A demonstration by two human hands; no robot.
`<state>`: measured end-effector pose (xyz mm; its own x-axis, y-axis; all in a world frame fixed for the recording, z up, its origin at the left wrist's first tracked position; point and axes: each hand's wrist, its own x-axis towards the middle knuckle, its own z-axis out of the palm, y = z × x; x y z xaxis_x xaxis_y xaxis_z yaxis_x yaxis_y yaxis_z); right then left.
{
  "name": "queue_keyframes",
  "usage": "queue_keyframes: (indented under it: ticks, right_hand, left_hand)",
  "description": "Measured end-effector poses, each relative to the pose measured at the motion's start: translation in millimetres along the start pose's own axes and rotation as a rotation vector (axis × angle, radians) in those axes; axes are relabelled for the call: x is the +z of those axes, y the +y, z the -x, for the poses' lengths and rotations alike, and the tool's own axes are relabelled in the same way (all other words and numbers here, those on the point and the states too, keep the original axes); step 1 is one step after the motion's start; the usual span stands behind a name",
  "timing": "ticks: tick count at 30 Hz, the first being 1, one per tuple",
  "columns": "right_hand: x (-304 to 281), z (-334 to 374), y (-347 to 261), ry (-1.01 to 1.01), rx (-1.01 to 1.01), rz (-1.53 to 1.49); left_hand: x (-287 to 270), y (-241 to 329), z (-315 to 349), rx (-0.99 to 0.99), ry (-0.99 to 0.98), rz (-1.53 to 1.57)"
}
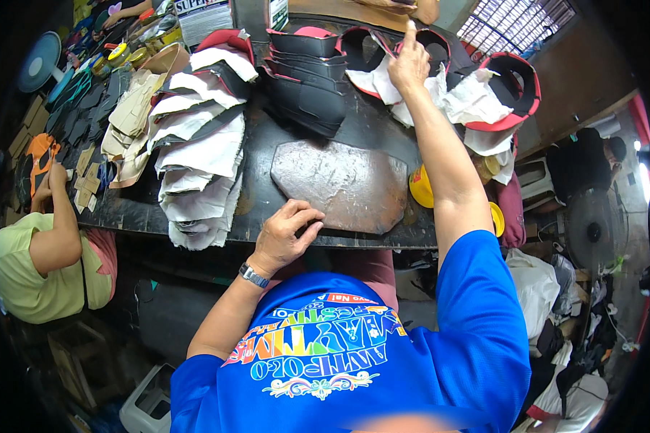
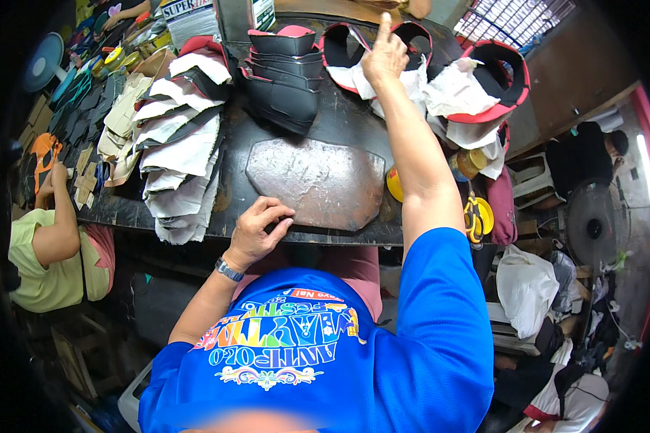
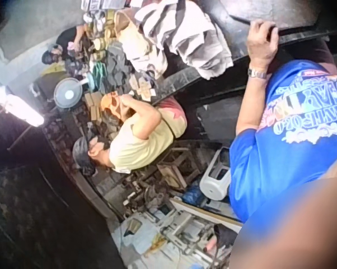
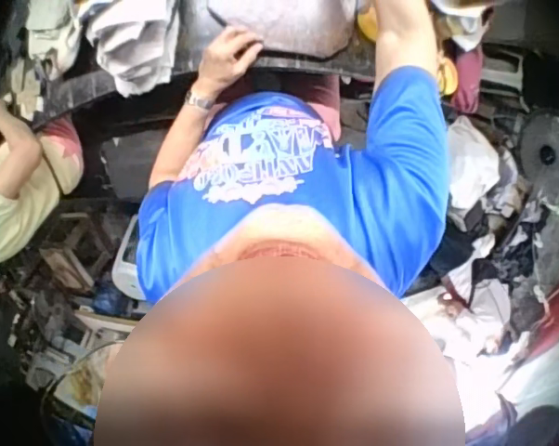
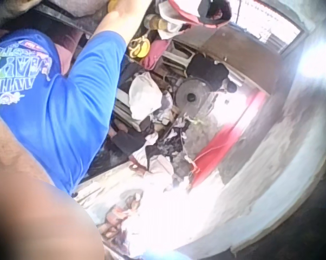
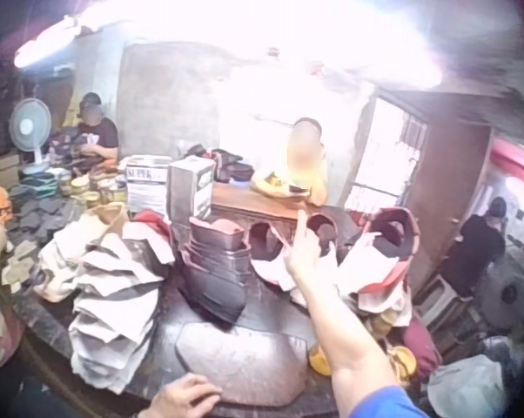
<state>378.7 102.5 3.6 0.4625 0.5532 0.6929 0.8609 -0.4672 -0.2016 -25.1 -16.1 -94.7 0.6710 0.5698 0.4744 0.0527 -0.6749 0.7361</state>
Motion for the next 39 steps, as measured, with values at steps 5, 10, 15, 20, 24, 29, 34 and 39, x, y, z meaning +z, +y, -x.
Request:
queue_keyframes:
  ticks: [5,10,15,20,24,29,34,39]
  right_hand:
    - [18.4,-16.6,-86.4,-0.202,-0.370,-0.746]
    - [37.6,-31.8,-125.8,-0.489,-0.567,-0.445]
    - [12.8,-45.8,-130.7,-0.147,-0.336,-1.069]
    - [-106.4,-16.9,-124.0,-0.043,-0.214,-1.077]
    - [-210.3,71.7,-127.3,-0.151,0.049,-1.595]
    - [-253.7,164.9,-147.6,-0.237,0.118,-1.734]
    - [-254.4,211.2,-145.7,-0.247,0.074,-1.698]
    - [-245.2,190.5,-84.3,0.006,-0.148,-0.992]
  left_hand:
    - [-0.2,1.7,0.4,-0.020,-0.025,-0.035]
    - [0.7,-0.4,-1.0,0.040,0.022,-0.050]
    - [2.4,-2.7,0.5,0.048,0.044,-0.059]
    - [-0.4,-2.8,3.6,-0.085,0.027,0.057]
    - [-1.3,4.5,-9.1,0.180,0.336,-0.074]
    - [6.3,29.5,-23.6,0.201,0.441,-0.115]
    - [1.4,36.1,-17.2,-0.008,0.321,0.623]
    - [-25.7,22.0,-15.6,0.066,0.242,1.306]
